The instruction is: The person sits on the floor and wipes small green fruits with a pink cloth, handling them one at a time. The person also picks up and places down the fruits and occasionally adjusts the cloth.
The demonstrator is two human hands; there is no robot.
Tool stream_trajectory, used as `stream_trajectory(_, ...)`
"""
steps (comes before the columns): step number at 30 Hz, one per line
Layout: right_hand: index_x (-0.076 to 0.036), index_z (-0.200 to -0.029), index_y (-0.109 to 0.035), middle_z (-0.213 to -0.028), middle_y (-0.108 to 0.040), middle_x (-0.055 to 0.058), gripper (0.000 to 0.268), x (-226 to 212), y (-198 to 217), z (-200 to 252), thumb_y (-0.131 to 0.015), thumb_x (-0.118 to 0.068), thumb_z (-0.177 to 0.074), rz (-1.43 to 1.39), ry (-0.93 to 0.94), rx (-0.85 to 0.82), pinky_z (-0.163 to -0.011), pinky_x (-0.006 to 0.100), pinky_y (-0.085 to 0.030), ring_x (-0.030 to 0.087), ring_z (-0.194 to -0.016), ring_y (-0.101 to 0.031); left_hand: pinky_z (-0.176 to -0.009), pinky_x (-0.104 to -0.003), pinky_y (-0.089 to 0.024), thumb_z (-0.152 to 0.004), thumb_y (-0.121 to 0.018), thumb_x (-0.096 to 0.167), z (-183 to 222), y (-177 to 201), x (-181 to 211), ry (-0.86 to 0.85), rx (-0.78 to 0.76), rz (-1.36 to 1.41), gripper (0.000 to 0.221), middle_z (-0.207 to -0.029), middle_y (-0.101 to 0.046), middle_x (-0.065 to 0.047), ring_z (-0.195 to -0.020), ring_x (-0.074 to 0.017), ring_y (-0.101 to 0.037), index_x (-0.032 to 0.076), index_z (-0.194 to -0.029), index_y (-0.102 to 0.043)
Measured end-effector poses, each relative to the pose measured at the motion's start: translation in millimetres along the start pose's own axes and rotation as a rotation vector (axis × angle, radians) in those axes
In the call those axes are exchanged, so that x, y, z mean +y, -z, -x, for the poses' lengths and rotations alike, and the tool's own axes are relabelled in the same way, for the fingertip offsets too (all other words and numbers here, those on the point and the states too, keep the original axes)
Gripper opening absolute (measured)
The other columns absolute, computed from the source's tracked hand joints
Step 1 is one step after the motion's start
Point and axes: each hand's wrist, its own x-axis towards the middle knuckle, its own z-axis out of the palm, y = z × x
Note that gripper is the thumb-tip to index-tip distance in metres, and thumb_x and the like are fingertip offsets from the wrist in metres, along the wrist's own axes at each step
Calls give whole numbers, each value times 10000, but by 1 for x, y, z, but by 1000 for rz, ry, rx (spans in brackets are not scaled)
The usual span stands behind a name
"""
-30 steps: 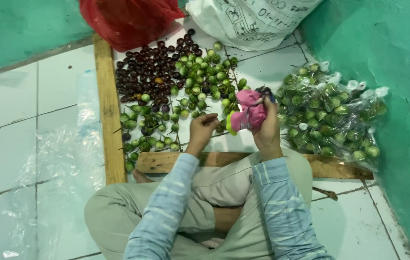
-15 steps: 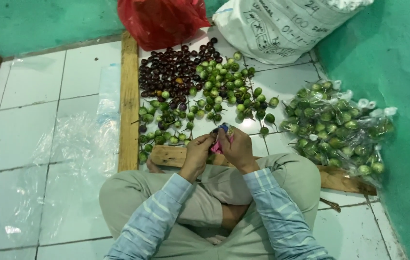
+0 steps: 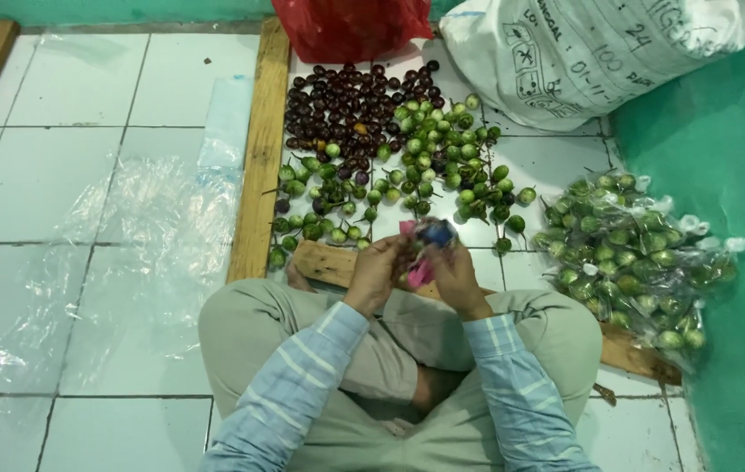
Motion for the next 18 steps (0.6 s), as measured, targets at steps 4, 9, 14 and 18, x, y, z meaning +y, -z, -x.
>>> stream_trajectory(4, -39, -960, -643, -750, -651, 142, 180, -19, -21, 2, -709, -206, -960, 299, 196, 80, -635, 421, -551, 319, -724, -711, -491, -224, -469, -893, -735, 100, 5, 0, -8, -30, 99, -86, 215, -677, -651, -67, -558, -123, -603, 22, -1087, -686)
stream_trajectory(9, -104, -804, -617, -660, -578, 69, 326, -15, -13, 5, -609, -334, -1036, 669, 281, 145, -557, 396, -530, 331, -613, -650, -450, -219, -472, -878, -751, 131, 13, -6, -10, 33, 145, -176, 263, -669, -644, -74, -525, -112, -602, 13, -1089, -646)
stream_trajectory(14, -115, -762, -603, -626, -577, 63, 340, 9, -9, 10, -615, -336, -1020, 777, 329, 202, -524, 381, -524, 325, -594, -656, -470, -241, -521, -891, -723, 172, 20, -13, -9, 30, 149, -200, 172, -680, -629, -76, -548, -136, -629, 34, -989, -692)
stream_trajectory(18, -122, -742, -606, -604, -582, 80, 320, 14, -5, 9, -652, -327, -983, 797, 329, 224, -517, 385, -523, 340, -598, -668, -583, -280, -576, -938, -685, 176, 48, -29, 19, 15, 61, -164, 136, -728, -624, -82, -643, -148, -646, 44, -966, -706)
